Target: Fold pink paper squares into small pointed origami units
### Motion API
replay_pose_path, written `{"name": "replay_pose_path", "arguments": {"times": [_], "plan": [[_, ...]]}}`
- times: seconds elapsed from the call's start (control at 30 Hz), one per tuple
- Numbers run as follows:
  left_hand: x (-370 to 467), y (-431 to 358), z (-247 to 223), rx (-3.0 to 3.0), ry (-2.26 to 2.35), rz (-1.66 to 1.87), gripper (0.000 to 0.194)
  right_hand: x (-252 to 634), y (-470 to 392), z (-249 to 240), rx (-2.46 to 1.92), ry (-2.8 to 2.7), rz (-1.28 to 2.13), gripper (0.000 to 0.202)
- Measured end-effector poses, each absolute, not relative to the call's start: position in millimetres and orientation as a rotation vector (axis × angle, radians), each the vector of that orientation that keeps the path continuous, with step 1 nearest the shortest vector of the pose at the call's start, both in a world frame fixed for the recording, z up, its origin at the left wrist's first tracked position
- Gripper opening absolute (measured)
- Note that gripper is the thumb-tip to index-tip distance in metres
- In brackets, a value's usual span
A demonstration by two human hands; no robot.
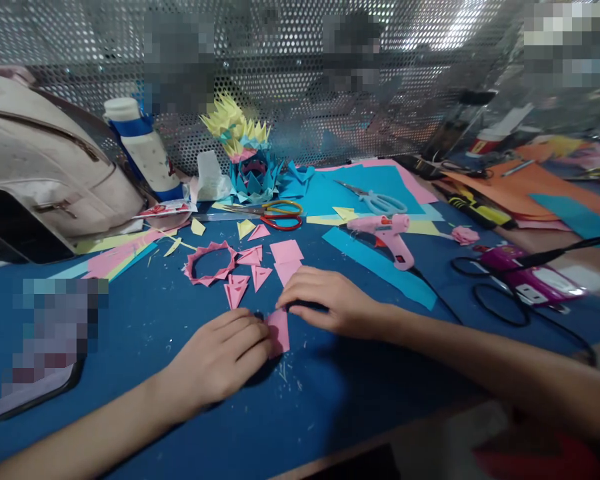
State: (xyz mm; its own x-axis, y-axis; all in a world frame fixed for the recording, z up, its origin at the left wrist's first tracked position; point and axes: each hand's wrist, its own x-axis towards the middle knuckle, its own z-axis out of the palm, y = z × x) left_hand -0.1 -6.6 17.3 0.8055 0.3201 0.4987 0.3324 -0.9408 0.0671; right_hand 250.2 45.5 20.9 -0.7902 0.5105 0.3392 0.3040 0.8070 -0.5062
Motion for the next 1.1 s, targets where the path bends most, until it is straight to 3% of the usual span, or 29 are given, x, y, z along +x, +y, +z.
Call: {"name": "replay_pose_path", "arguments": {"times": [0.17, 0.4, 0.63, 0.83, 1.1], "plan": [[0, -6, 24, -3.294, -0.615, -0.875, 0.034, 248, 43, 21, -0.537, -2.579, 0.747, 0.013], [1, -7, 24, -3.425, -0.846, -0.985, 0.037, 246, 38, 20, -0.514, -2.552, 0.819, 0.030], [-3, -9, 18, -3.360, -0.879, -0.969, 0.036, 246, 38, 16, -0.711, -2.516, 0.936, 0.006], [-6, -13, 14, -3.220, -0.714, -0.975, 0.035, 245, 32, 15, -1.011, -2.302, 1.073, 0.016], [-4, -20, 15, -2.858, -0.437, -0.720, 0.039, 244, 29, 17, -0.841, -2.333, 1.082, 0.025]]}}
